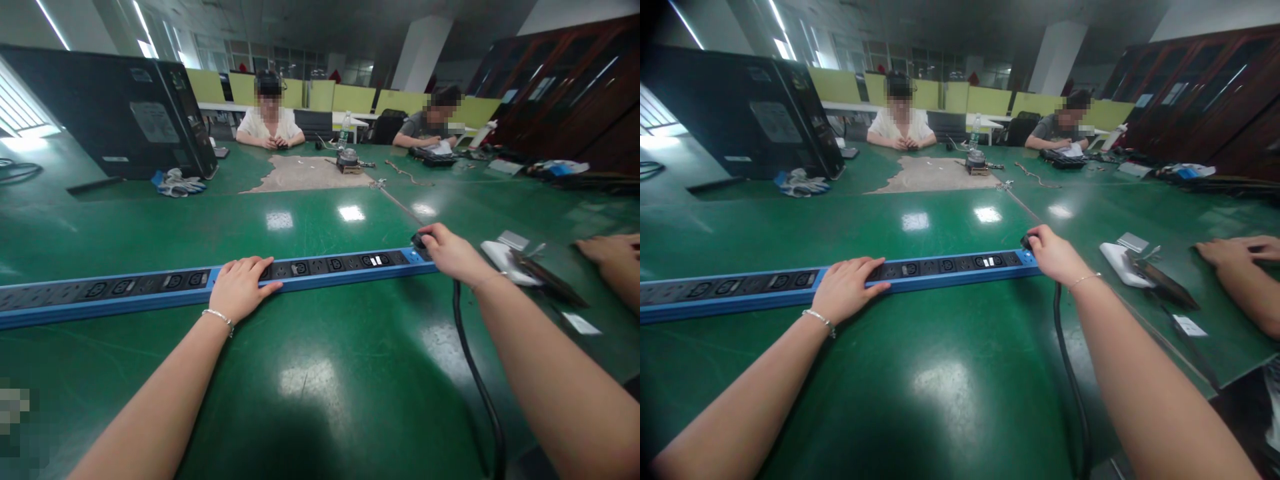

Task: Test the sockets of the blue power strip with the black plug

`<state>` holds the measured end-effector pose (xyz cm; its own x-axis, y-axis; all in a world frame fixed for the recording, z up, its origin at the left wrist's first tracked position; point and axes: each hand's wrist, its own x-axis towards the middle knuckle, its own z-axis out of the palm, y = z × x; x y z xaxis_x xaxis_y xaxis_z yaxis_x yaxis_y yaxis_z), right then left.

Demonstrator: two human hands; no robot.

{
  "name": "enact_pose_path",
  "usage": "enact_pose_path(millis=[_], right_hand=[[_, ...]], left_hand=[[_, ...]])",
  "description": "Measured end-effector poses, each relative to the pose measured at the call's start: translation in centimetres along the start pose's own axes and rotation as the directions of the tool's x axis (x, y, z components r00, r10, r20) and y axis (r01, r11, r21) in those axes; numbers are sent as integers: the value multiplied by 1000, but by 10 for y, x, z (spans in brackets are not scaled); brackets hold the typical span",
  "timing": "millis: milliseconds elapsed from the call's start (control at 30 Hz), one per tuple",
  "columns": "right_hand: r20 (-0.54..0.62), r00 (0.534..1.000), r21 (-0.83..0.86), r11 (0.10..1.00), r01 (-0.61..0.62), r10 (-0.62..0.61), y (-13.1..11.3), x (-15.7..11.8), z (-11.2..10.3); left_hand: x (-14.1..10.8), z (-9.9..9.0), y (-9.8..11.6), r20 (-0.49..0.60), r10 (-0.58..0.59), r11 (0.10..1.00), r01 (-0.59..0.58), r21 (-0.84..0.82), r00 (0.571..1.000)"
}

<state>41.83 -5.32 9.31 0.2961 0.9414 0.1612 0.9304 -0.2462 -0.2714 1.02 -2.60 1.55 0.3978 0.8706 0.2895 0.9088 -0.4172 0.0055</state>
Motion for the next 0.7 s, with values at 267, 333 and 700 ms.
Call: enact_pose_path(millis=[267, 333, 700], right_hand=[[126, 992, -203, 979, 4, 22, -14, -8, 37], [136, 990, -233, 972, 10, 22, -15, -7, 36], [200, 979, -220, 976, 0, 45, -19, 9, 30]], left_hand=[[1, 0, 0, 5, -12, 1000, 12, -29, 1000], [1, -1, 0, 9, -9, 999, 9, -33, 1000], [1, -1, 0, 21, -16, 999, 17, -33, 1000]])
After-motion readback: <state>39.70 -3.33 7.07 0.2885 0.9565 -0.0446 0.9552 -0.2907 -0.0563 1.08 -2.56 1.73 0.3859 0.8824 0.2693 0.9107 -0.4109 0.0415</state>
